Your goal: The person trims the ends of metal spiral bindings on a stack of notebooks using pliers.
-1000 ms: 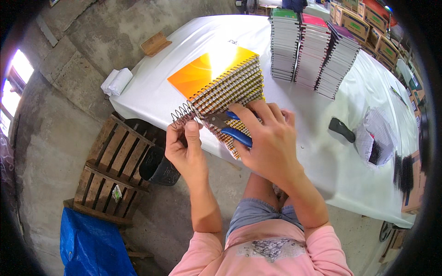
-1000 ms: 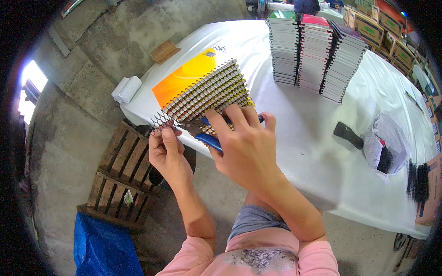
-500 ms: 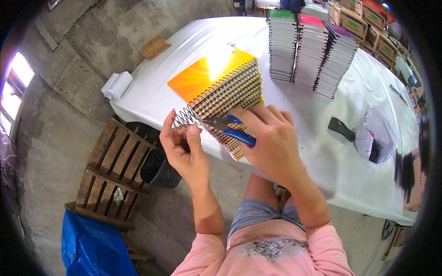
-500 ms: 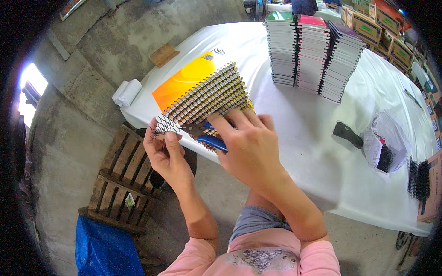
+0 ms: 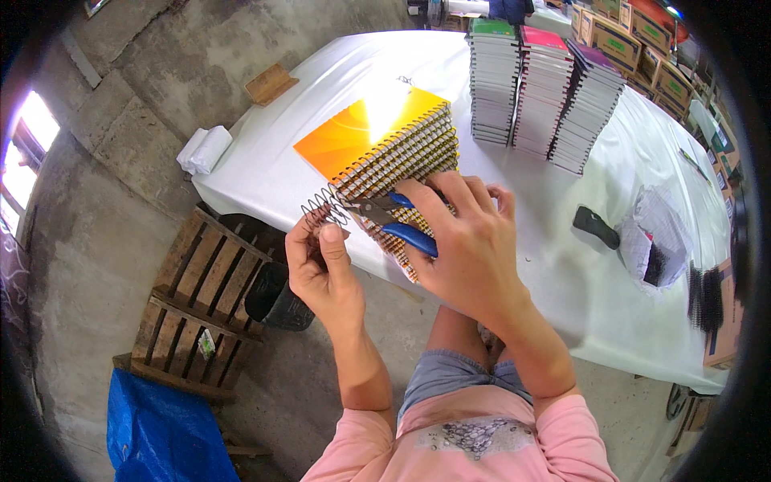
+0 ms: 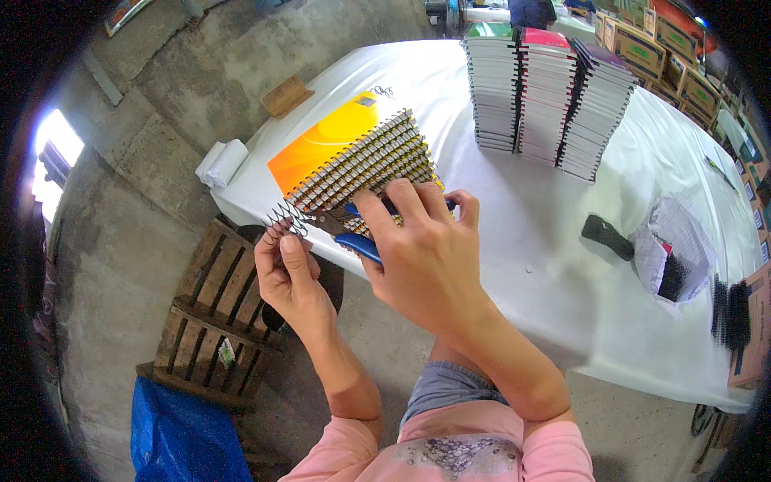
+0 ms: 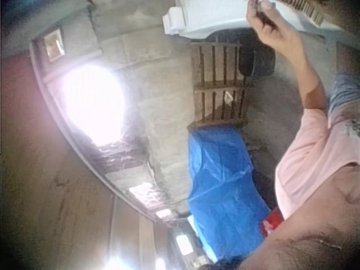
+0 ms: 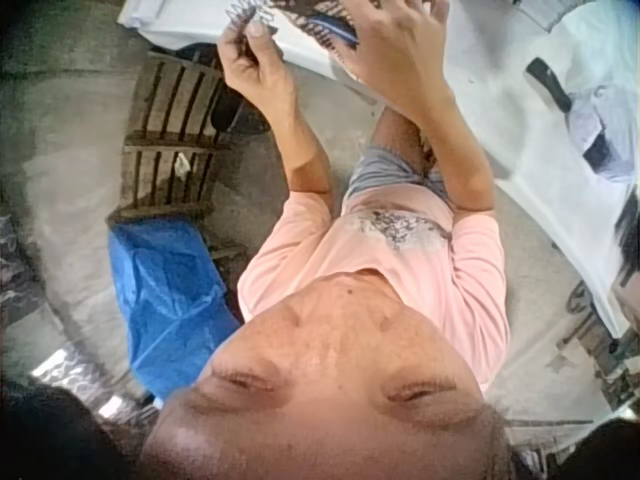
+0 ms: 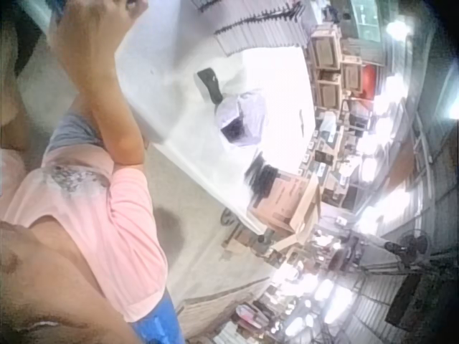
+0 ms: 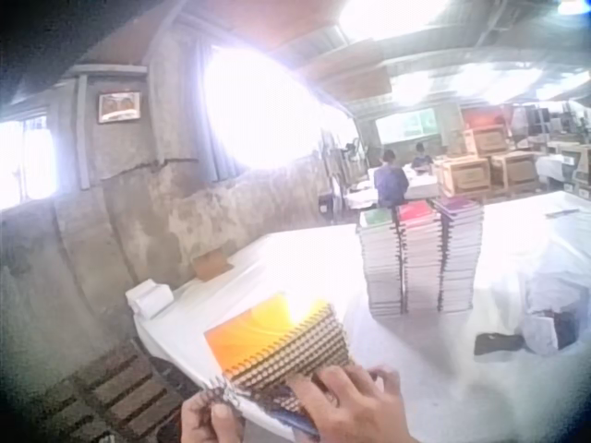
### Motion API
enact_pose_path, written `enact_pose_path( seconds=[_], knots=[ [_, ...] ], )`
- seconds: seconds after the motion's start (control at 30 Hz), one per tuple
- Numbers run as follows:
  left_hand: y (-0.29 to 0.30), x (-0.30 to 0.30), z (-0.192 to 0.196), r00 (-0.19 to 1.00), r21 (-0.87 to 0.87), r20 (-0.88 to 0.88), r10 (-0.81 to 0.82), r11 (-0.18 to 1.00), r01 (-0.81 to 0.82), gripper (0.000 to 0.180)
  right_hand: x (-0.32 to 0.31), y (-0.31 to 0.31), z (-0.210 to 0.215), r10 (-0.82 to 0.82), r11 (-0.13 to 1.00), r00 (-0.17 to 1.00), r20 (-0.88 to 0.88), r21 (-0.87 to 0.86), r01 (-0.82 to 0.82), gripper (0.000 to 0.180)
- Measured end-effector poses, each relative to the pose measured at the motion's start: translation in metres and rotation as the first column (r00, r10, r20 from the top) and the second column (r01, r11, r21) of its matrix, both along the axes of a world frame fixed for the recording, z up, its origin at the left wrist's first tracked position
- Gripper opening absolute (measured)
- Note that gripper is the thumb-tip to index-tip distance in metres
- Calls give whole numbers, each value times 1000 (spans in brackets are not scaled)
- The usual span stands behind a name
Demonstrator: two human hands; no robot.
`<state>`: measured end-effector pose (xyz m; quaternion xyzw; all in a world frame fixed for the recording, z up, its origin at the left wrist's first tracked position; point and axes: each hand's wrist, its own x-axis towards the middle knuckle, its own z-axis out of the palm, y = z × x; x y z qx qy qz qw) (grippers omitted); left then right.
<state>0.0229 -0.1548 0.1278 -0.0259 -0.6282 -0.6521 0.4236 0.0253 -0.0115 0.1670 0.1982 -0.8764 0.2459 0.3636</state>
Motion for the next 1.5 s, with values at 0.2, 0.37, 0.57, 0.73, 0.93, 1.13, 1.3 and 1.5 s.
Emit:
enact_pose_path(
  seconds=[0.2,0.37,0.57,0.73,0.93,1.13,1.3,1.5],
  knots=[
    [0,2,1,1000,12,11,-13,1000,13,24,-6,0,-7,115,990,991,73,-85,-109,31],
    [6,0,-7,996,-16,-48,79,997,-79,22,-6,2,-8,154,982,984,93,-121,-143,25],
    [-6,9,-18,659,709,-527,-537,149,689,17,-3,6,-4,56,997,998,13,-45,-56,40],
    [-18,-1,-14,792,846,-370,-486,175,503,26,0,6,1,27,996,998,-57,-80,-32,46],
    [-14,0,2,733,617,-391,-556,432,657,37,-2,3,0,30,999,999,-36,-44,-32,46],
    [-6,-2,12,906,297,-145,-398,856,423,33,0,-1,4,46,997,999,3,-63,-45,45],
    [0,-6,14,959,266,-126,-253,923,279,26,-1,0,3,55,997,998,28,-53,-53,40],
    [-3,-8,10,967,195,-143,-209,952,235,25,-6,0,-5,106,988,988,109,-123,-93,30]
  ],
)
